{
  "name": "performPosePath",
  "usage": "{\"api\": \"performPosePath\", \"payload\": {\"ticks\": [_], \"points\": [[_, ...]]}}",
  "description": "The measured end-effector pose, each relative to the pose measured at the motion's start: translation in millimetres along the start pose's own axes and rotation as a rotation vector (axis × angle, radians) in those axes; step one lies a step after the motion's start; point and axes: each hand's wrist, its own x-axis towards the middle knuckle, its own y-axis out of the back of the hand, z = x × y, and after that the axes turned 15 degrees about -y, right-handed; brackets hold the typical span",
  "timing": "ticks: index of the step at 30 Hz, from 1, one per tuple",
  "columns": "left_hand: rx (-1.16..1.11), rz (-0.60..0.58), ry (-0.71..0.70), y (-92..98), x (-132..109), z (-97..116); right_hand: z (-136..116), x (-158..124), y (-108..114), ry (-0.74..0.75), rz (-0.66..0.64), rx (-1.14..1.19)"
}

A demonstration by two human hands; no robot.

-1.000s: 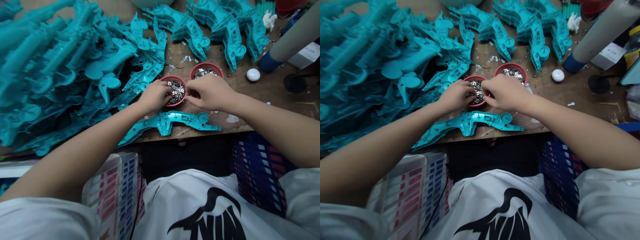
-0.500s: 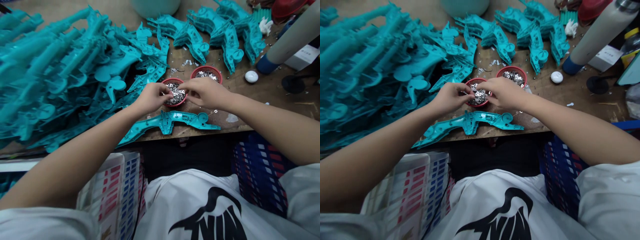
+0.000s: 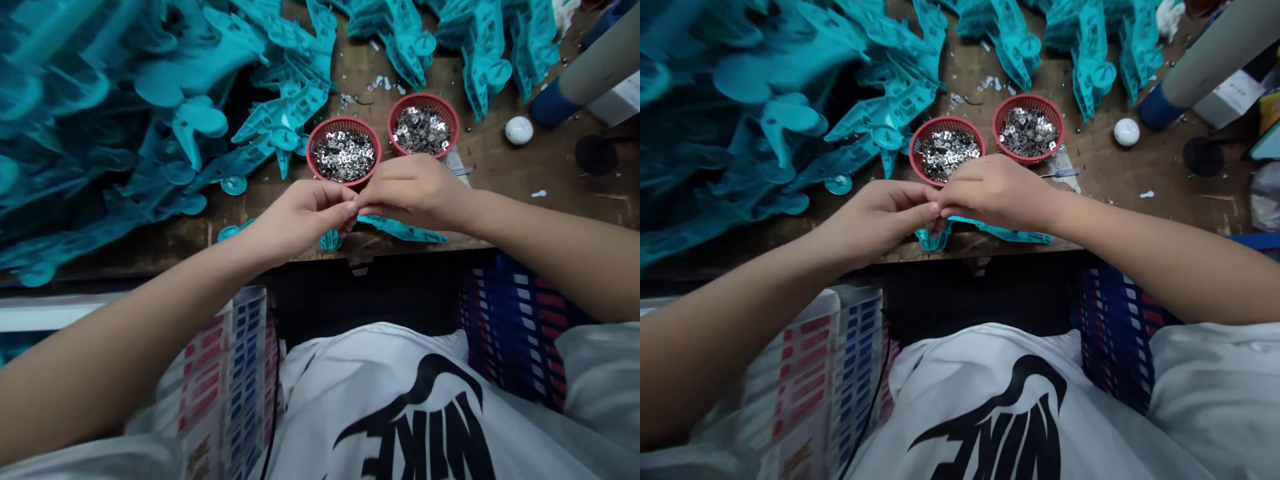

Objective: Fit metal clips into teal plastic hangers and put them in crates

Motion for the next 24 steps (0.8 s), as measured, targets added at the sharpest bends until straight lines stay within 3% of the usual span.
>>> {"api": "performPosePath", "payload": {"ticks": [3, 7, 10, 15, 21, 24], "points": [[0.354, -0.024, -0.2, 1.9, -2, -11, 16, 6, 0, -0.014, -0.033, -0.04], [0.658, -0.162, -0.384, -2.7, -6, -37, 29, 12, -1, 0.005, -0.168, -0.205], [0.734, -0.236, -0.393, -10.0, -8, -47, 30, 13, -8, -0.009, -0.23, -0.25], [0.814, -0.305, -0.423, -18.0, -8, -48, 28, 10, -16, -0.076, -0.227, -0.199], [0.838, -0.232, -0.445, -24.2, -11, -59, 20, 6, -16, -0.046, -0.274, -0.401], [0.799, -0.222, -0.447, -24.9, -12, -63, 10, 10, -1, 0.012, -0.296, -0.456]]}}
